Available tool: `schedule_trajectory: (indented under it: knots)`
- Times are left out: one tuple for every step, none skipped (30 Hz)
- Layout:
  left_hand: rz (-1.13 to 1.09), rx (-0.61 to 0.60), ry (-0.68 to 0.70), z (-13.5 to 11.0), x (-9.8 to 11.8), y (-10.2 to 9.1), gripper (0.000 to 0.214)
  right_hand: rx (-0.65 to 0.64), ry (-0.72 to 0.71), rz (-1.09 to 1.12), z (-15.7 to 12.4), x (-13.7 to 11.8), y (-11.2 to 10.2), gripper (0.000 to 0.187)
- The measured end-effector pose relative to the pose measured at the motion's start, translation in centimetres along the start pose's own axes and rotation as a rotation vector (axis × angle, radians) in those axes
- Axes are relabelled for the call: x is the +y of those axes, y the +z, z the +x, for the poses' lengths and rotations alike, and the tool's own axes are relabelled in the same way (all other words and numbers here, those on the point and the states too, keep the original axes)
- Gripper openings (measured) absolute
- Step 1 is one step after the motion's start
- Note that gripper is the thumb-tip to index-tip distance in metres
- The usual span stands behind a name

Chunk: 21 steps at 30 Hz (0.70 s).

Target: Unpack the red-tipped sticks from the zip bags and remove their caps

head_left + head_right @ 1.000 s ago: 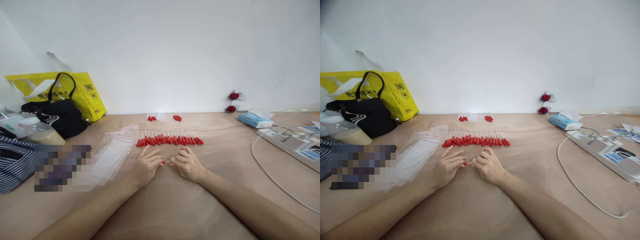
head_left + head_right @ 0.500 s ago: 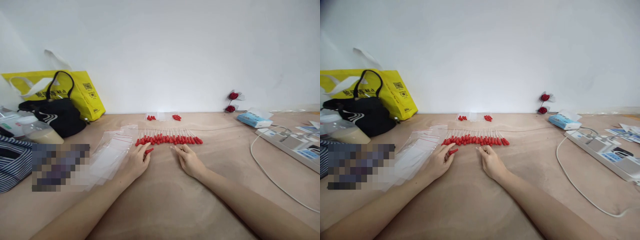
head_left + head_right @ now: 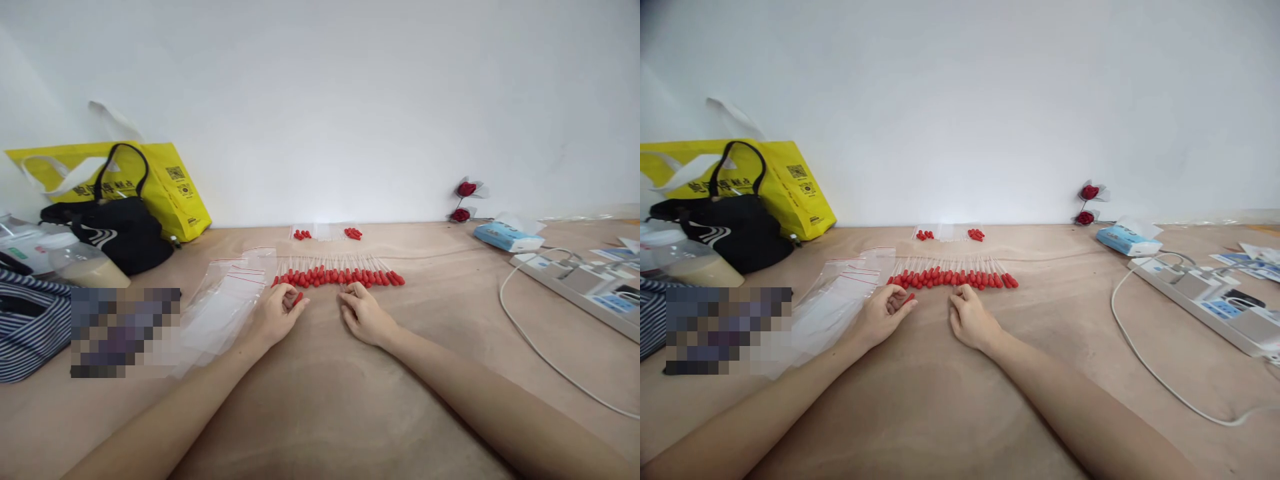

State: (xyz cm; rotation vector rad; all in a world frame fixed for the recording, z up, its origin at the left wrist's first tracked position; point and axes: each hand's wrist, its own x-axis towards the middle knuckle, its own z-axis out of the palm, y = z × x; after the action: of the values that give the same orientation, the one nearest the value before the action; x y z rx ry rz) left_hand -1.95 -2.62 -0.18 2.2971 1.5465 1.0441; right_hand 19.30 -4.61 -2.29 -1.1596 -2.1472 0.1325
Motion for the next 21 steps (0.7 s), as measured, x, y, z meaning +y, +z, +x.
schedule_trajectory:
  knots:
    - [-0.013,0.026,0.001,0.2,-0.2,-0.1,0.022,-0.007,-0.011,0.007,0.0,-0.1,-0.1,0.013]
    - [-0.019,0.059,0.001,0.4,-0.3,-0.3,0.021,-0.011,-0.021,0.012,0.0,-0.2,-0.2,0.012]
    - [-0.012,0.094,0.001,0.7,-0.5,-0.5,0.02,-0.011,-0.027,0.017,0.0,-0.3,-0.3,0.012]
    - [0.007,0.125,-0.001,1.1,-0.8,-0.8,0.019,-0.008,-0.032,0.021,0.0,-0.3,-0.4,0.013]
    - [0.039,0.146,-0.008,1.6,-1.0,-1.0,0.019,-0.004,-0.032,0.025,0.0,-0.3,-0.5,0.015]
    - [0.076,0.15,-0.017,2.0,-1.2,-1.3,0.02,-0.001,-0.028,0.029,-0.1,-0.4,-0.6,0.017]
    - [0.111,0.132,-0.029,2.5,-1.4,-1.4,0.02,0.004,-0.022,0.034,-0.2,-0.4,-0.7,0.019]
    - [0.136,0.097,-0.041,2.9,-1.6,-1.6,0.021,0.012,-0.017,0.038,-0.3,-0.4,-0.8,0.021]
    - [0.15,0.057,-0.053,3.3,-1.8,-1.6,0.021,0.024,-0.012,0.043,-0.5,-0.3,-0.9,0.022]
    - [0.155,0.024,-0.061,3.7,-2.0,-1.6,0.021,0.037,-0.009,0.047,-0.8,-0.3,-1.1,0.023]
    - [0.155,0.001,-0.066,3.9,-2.2,-1.4,0.02,0.052,-0.009,0.052,-1.0,-0.2,-1.3,0.023]
    - [0.155,-0.008,-0.066,4.1,-2.3,-1.3,0.02,0.065,-0.011,0.058,-1.3,-0.1,-1.5,0.022]
    - [0.158,0.002,-0.057,4.2,-2.3,-1.2,0.018,0.078,-0.011,0.062,-1.6,0.1,-1.7,0.022]
    - [0.167,0.024,-0.04,4.2,-2.3,-1.1,0.017,0.09,-0.01,0.063,-1.8,0.3,-1.9,0.021]
    - [0.178,0.049,-0.021,4.2,-2.3,-1.1,0.015,0.105,-0.008,0.064,-2.0,0.5,-2.0,0.021]
    - [0.187,0.082,-0.004,4.1,-2.2,-1.1,0.014,0.122,-0.006,0.062,-2.2,0.7,-2.2,0.02]
    - [0.19,0.12,0.012,4.0,-2.1,-1.3,0.014,0.142,-0.006,0.057,-2.4,0.9,-2.3,0.02]
    - [0.184,0.162,0.025,3.8,-1.9,-1.6,0.015,0.161,-0.009,0.051,-2.5,1.0,-2.4,0.019]
    - [0.166,0.209,0.031,3.6,-1.8,-2.0,0.017,0.177,-0.016,0.043,-2.6,1.2,-2.4,0.018]
    - [0.131,0.259,0.031,3.3,-1.6,-2.4,0.018,0.187,-0.025,0.034,-2.7,1.3,-2.5,0.017]
    - [0.077,0.31,0.025,2.9,-1.4,-2.8,0.019,0.193,-0.035,0.026,-2.8,1.3,-2.5,0.017]
